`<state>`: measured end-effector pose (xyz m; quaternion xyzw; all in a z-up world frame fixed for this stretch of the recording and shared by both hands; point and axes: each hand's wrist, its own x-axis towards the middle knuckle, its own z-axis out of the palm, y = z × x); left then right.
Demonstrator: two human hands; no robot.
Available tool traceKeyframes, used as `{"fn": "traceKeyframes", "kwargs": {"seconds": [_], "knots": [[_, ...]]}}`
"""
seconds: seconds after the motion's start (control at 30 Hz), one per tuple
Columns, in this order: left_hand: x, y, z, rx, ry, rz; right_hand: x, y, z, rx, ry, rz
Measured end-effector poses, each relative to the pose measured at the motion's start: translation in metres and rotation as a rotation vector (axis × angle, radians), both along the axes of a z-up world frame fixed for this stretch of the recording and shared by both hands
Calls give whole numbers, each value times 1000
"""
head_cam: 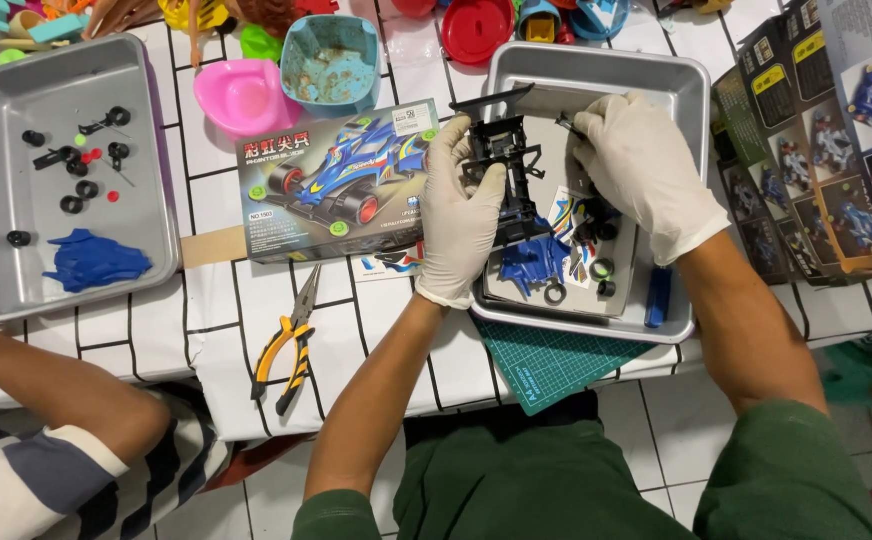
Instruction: Assembling a miniature toy car by installing the motor, gears, and body components into the chassis.
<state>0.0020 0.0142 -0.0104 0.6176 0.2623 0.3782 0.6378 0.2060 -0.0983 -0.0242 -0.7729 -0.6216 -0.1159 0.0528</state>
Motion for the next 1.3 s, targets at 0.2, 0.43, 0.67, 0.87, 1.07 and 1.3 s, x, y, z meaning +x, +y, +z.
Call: {"fn": "traceKeyframes", "kwargs": {"seconds": [0.2, 0.43, 0.67, 0.87, 1.07, 1.3], "knots": [[-3, 4, 10, 1, -7, 123, -5, -10, 38, -166, 47, -135], [-5, 5, 16, 52, 50, 145, -25, -26, 70, -444, 257, -174], [-6, 4, 25, 33, 109, 123, -29, -38, 67, -520, 104, -186], [-11, 4, 26, 64, 53, 108, -24, -35, 82, -326, 317, -101], [-14, 4, 26, 81, 13, 77, -21, -47, 81, -7, 520, 1], [-15, 7, 26, 56, -19, 82, -40, -62, 70, -424, 546, 48]]}}
